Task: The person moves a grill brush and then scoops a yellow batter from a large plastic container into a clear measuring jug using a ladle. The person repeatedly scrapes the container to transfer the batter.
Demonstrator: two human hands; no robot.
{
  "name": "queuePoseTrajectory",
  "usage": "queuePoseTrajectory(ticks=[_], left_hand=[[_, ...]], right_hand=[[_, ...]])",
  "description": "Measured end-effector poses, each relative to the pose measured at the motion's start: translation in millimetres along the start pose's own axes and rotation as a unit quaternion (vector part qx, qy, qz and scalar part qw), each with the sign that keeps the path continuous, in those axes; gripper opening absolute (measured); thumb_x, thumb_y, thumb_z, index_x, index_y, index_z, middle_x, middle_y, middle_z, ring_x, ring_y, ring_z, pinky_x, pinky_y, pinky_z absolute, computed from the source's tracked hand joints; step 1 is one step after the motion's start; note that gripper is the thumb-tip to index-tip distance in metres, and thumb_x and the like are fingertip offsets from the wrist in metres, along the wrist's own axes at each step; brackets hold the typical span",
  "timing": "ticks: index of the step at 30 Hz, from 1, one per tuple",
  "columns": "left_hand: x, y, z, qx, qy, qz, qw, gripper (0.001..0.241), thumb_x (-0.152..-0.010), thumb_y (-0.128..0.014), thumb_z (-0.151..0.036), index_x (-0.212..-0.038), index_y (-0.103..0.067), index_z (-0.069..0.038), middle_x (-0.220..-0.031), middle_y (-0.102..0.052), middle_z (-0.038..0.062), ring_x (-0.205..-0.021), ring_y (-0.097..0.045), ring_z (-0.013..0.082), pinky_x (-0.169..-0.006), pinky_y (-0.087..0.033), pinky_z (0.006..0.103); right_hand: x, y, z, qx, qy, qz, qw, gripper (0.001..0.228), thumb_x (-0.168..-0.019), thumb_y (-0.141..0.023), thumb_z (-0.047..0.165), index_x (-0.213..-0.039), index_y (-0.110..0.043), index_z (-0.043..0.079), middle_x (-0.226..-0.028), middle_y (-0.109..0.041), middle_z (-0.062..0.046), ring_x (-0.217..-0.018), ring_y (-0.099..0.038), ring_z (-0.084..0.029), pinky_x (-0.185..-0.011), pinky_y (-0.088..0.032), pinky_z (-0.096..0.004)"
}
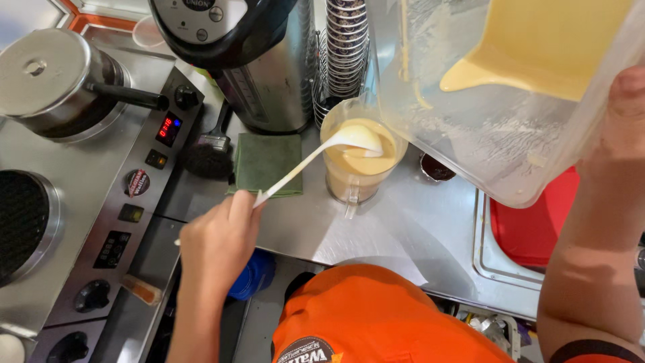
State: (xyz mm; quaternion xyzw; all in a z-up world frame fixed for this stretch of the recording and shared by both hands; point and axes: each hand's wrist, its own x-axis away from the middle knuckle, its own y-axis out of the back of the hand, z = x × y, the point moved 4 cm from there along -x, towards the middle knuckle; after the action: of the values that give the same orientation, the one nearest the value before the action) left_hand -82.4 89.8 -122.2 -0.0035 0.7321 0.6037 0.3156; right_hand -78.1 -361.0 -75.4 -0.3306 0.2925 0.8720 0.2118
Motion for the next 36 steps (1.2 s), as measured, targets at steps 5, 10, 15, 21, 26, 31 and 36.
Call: queuePoseTrajectory(ticks=[5,10,15,21,26,31,36], left_hand=[[19,-19,-14,0.084,0.031,-0.094,0.991,0.016,-0.091,-0.077,-0.013,-0.098,-0.064,-0.008,-0.075,-0.063,0.009,-0.063,-0.064,0.0309,-0.055,-0.048,0.0412],[24,-32,-22,0.147,0.073,-0.118,0.979,0.014,-0.093,-0.076,-0.008,-0.096,-0.062,-0.006,-0.082,-0.063,0.011,-0.069,-0.064,0.0331,-0.059,-0.049,0.0420],[17,-43,-30,0.162,0.088,-0.128,0.975,0.011,-0.091,-0.073,-0.005,-0.096,-0.063,-0.006,-0.086,-0.064,0.012,-0.072,-0.064,0.0349,-0.062,-0.049,0.0444],[4,-54,-46,0.154,0.056,-0.114,0.980,0.012,-0.093,-0.070,-0.003,-0.103,-0.064,-0.003,-0.097,-0.065,0.015,-0.079,-0.065,0.0360,-0.070,-0.051,0.0439],[11,-43,-39,0.193,-0.018,-0.047,0.980,0.037,-0.089,-0.061,0.001,-0.126,-0.059,-0.002,-0.111,-0.067,0.017,-0.094,-0.069,0.0373,-0.077,-0.055,0.0404],[10,-43,-27,0.187,-0.012,0.016,0.982,0.030,-0.093,-0.069,-0.012,-0.122,-0.065,-0.009,-0.088,-0.070,0.009,-0.070,-0.069,0.0305,-0.057,-0.053,0.0420],[7,-54,-26,0.228,0.026,-0.022,0.973,0.015,-0.096,-0.071,-0.015,-0.110,-0.067,-0.012,-0.079,-0.065,0.007,-0.069,-0.068,0.0309,-0.059,-0.052,0.0430]], right_hand=[[25,7,20,0.067,0.040,0.020,0.997,0.033,-0.127,-0.048,0.031,-0.126,-0.047,-0.002,-0.132,-0.071,-0.015,-0.115,-0.072,-0.022,-0.096,-0.059,-0.029],[54,8,36,0.104,0.091,0.018,0.990,0.034,-0.123,-0.047,0.026,-0.135,-0.047,-0.006,-0.119,-0.067,-0.013,-0.108,-0.069,-0.018,-0.092,-0.055,-0.025],[51,1,48,0.187,0.119,-0.040,0.974,0.051,-0.120,-0.065,0.038,-0.114,-0.049,-0.011,-0.079,-0.036,-0.012,-0.069,-0.036,-0.019,-0.061,-0.034,-0.029],[54,-16,57,0.217,0.054,-0.085,0.971,0.064,-0.118,-0.056,0.049,-0.132,-0.065,-0.012,-0.079,-0.049,-0.008,-0.068,-0.046,-0.015,-0.061,-0.034,-0.028],[62,-23,53,0.181,0.109,-0.126,0.969,0.057,-0.123,-0.051,0.044,-0.124,-0.065,-0.011,-0.099,-0.065,-0.016,-0.077,-0.059,-0.019,-0.069,-0.042,-0.028],[67,-21,50,0.137,0.113,-0.113,0.978,0.052,-0.126,-0.053,0.035,-0.122,-0.070,-0.014,-0.104,-0.068,-0.017,-0.084,-0.063,-0.022,-0.074,-0.045,-0.028],[69,-18,64,0.120,0.114,-0.084,0.983,0.040,-0.124,-0.060,0.031,-0.126,-0.062,-0.009,-0.112,-0.066,-0.014,-0.095,-0.061,-0.018,-0.083,-0.046,-0.023]])
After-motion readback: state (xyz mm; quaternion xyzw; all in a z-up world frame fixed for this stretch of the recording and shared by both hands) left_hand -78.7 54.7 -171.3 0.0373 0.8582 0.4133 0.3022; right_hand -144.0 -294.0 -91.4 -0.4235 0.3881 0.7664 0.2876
